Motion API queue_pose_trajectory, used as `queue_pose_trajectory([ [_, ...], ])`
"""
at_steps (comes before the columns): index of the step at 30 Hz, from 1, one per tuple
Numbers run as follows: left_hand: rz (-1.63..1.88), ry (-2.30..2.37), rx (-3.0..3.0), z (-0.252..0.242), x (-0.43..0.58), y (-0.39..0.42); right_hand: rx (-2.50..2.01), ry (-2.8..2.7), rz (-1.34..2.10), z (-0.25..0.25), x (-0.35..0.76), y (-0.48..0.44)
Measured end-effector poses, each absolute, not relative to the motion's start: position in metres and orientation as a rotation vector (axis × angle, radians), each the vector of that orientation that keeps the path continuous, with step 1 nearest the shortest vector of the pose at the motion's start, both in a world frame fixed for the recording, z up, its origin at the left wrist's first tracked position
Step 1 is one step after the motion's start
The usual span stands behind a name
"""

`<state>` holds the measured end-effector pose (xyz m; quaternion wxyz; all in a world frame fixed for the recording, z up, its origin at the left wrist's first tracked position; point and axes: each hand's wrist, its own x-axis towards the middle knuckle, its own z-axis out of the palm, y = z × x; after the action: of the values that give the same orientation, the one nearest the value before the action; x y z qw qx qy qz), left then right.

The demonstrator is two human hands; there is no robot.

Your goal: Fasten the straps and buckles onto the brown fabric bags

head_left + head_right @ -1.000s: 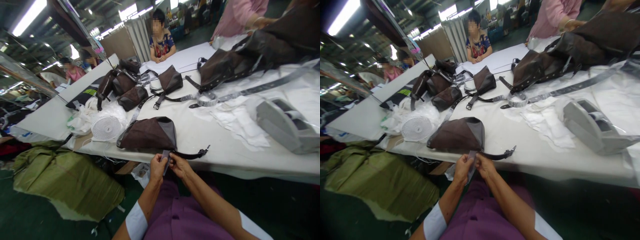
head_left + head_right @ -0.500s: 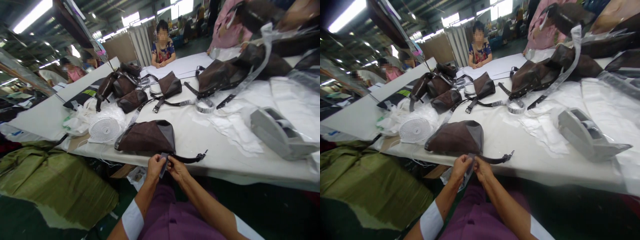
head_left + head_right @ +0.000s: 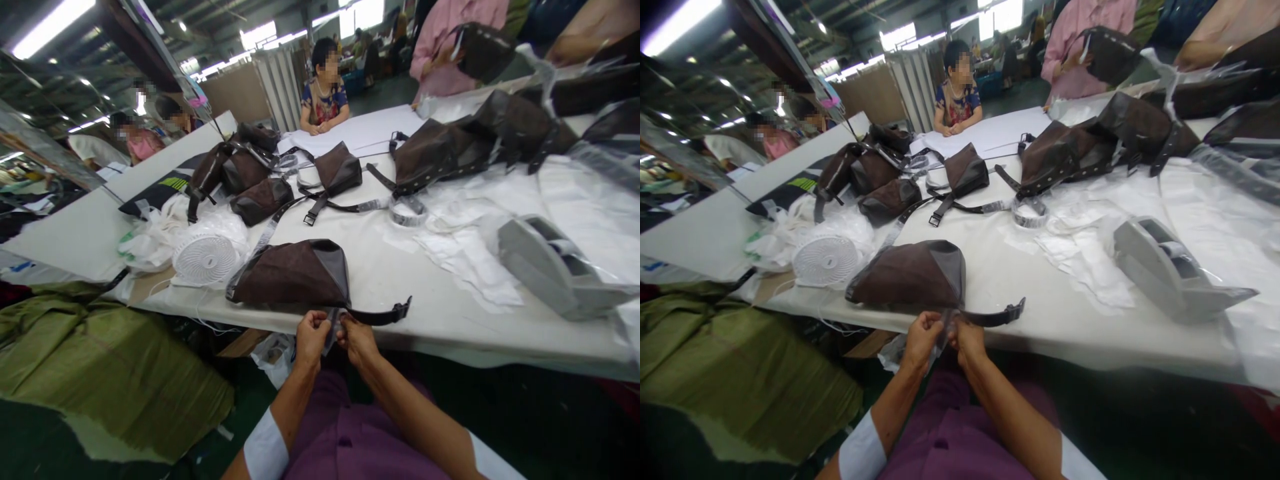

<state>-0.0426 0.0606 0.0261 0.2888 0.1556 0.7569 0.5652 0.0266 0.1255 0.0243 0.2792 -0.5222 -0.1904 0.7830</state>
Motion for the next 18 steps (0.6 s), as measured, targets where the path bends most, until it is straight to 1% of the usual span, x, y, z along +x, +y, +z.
queue_pose_trajectory([
  [4,1.492,1.957,0.462,0.024,-0.038,0.060,-1.328,-0.493,2.133,0.022,0.029,0.130],
  [8,1.477,1.939,0.475,0.028,-0.036,0.061,-1.086,-0.375,2.261,0.019,0.031,0.134],
  [10,1.449,1.952,0.493,0.030,-0.036,0.062,-1.051,-0.373,2.267,0.018,0.031,0.135],
  [18,1.263,2.071,0.705,0.034,-0.046,0.076,-1.331,-0.355,2.218,0.029,0.028,0.136],
])
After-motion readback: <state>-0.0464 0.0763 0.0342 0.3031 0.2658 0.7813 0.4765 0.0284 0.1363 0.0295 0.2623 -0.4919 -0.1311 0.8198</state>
